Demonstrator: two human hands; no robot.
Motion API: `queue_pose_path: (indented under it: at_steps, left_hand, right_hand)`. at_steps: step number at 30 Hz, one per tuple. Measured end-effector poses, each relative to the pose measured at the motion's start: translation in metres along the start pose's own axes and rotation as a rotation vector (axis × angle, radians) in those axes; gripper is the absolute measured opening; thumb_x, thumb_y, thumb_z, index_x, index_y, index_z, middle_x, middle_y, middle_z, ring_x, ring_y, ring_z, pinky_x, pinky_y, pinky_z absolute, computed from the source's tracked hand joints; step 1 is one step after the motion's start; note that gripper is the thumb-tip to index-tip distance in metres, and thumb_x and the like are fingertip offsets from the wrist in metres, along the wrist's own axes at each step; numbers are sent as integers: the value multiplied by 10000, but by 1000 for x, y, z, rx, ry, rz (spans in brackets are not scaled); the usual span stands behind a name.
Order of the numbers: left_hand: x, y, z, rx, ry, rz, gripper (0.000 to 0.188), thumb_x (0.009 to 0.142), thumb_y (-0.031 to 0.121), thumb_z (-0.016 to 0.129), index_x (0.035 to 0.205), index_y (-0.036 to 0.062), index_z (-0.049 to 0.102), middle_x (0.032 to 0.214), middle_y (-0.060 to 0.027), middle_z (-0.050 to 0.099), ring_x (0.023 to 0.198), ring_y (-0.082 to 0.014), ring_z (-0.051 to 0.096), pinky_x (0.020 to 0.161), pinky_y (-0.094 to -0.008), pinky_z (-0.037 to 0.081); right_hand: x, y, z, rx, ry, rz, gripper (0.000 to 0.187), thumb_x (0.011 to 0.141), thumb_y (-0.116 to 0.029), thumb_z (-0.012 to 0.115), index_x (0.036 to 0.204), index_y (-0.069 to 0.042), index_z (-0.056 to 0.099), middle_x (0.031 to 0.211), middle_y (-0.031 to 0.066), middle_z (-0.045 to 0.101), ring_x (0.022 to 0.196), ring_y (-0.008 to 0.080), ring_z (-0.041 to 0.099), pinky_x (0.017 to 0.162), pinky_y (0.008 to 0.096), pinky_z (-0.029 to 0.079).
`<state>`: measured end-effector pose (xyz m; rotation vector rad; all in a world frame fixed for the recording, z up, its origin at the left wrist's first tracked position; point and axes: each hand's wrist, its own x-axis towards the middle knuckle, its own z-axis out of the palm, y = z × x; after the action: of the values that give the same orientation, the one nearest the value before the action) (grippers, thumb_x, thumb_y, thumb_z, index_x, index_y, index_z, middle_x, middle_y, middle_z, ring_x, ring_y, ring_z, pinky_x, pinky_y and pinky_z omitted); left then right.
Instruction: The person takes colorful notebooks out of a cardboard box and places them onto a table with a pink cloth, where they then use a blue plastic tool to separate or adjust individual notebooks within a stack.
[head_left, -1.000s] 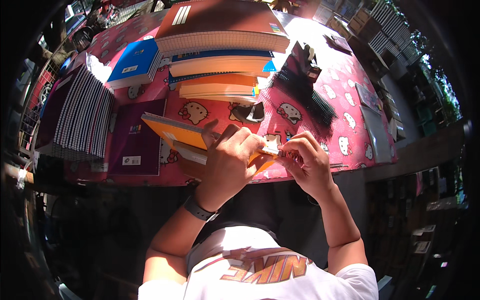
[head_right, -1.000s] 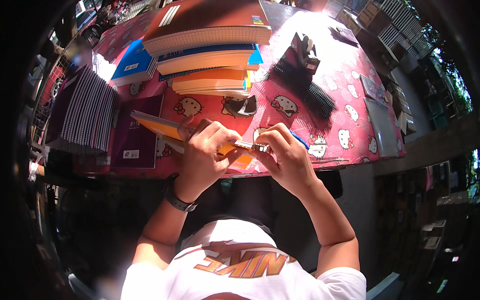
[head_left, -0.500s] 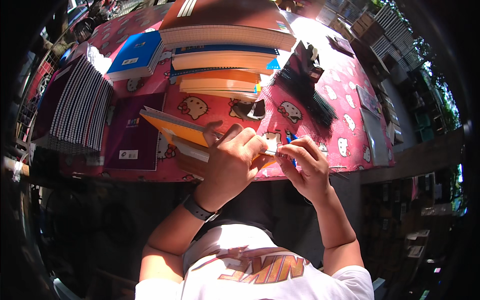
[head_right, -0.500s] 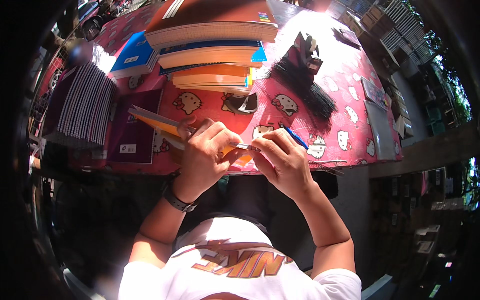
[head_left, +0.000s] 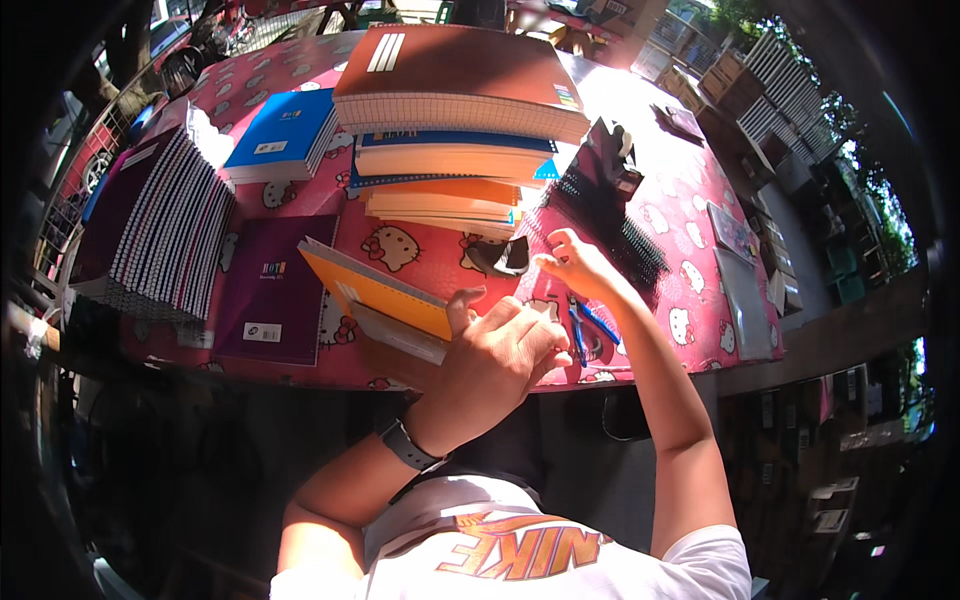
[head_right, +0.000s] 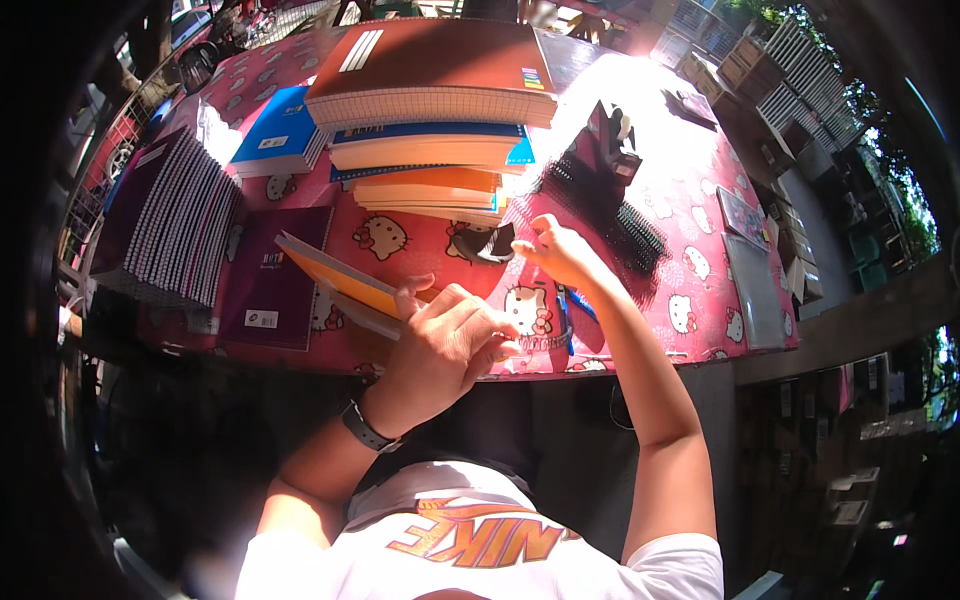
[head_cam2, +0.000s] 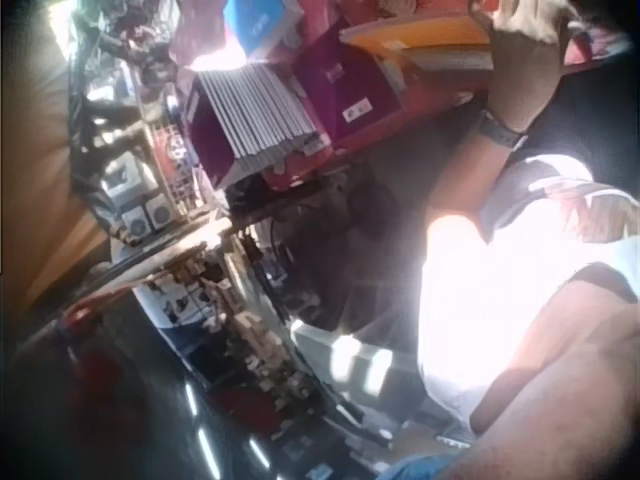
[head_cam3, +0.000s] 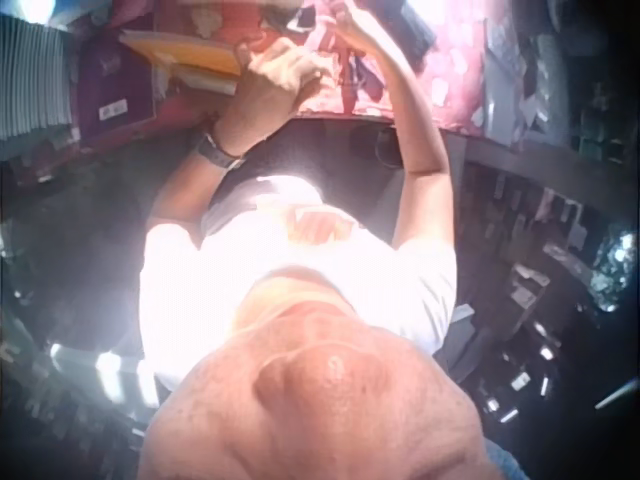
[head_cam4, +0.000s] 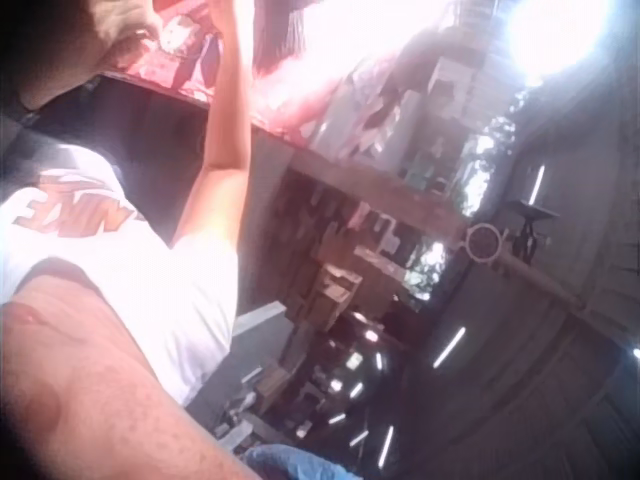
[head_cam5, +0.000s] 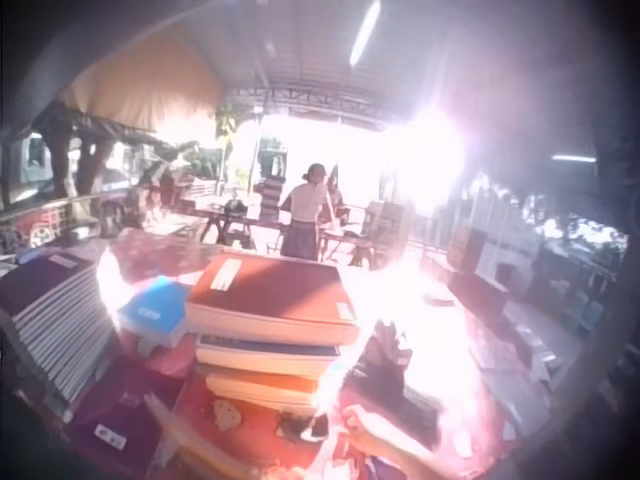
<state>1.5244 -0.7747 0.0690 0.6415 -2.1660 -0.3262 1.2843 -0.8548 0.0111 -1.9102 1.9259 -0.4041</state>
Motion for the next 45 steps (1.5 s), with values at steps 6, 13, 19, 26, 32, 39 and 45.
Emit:
queue_pose_path:
  at_steps: [6, 13, 19, 26, 32, 39, 45]
  left_hand:
    - [-8, -15, -13, -17, -38, 55, 154, 780, 232, 628, 875, 125, 573, 868, -7, 580, 875, -160, 543, 816, -357, 346]
    - [-2, -12, -10, -51, -45, 116, 165, 762, 212, 647, 869, 117, 566, 880, -9, 581, 842, -166, 561, 781, -328, 373]
    - [-6, -16, -13, -36, -43, 117, 159, 763, 200, 656, 863, 116, 566, 849, -6, 586, 799, -170, 568, 781, -325, 387]
    - [-6, -11, -7, 59, -71, 108, 179, 757, 251, 646, 862, 155, 538, 865, 18, 560, 890, -136, 555, 816, -332, 331]
    - [-6, -19, -7, -56, -93, 115, 158, 752, 242, 654, 864, 172, 568, 858, 22, 586, 845, -132, 567, 853, -369, 277]
    - [-11, -11, -10, 27, -49, 45, 164, 769, 255, 638, 884, 159, 572, 898, 24, 585, 910, -139, 550, 846, -376, 294]
    - [-8, -8, -10, 46, -100, 71, 196, 767, 266, 634, 921, 155, 584, 921, 22, 588, 899, -134, 552, 872, -383, 291]
  right_hand:
    - [34, -58, 55, -80, 78, 63, 887, 627, -575, 696, 1212, 8, 371, 1074, 240, 543, 1012, 342, 541, 848, 395, 455]
    - [31, -25, 82, -127, 197, 10, 930, 553, -555, 742, 1225, -28, 374, 1150, 203, 442, 1061, 351, 427, 892, 420, 389]
    - [24, -30, 94, -164, 197, 2, 836, 542, -513, 753, 1214, -115, 455, 1162, 196, 428, 1056, 352, 398, 879, 454, 377]
    - [-37, 19, 59, -98, -204, -280, 721, 589, -285, 759, 1246, -241, 464, 1374, 303, 215, 1130, 454, 366, 958, 497, 352]
    - [-46, 5, 84, -176, 31, -199, 574, 623, -273, 731, 1155, -199, 530, 1318, 293, 314, 1118, 449, 389, 906, 493, 385]
    - [-98, -8, 47, 796, -4, -119, 539, 673, -296, 728, 1109, -43, 538, 1090, 147, 558, 1001, 266, 539, 880, 354, 407]
    - [-184, 26, 114, 2279, -208, -214, 870, 732, -691, 495, 1266, -7, 432, 1278, 266, 431, 1105, 364, 499, 841, 395, 431]
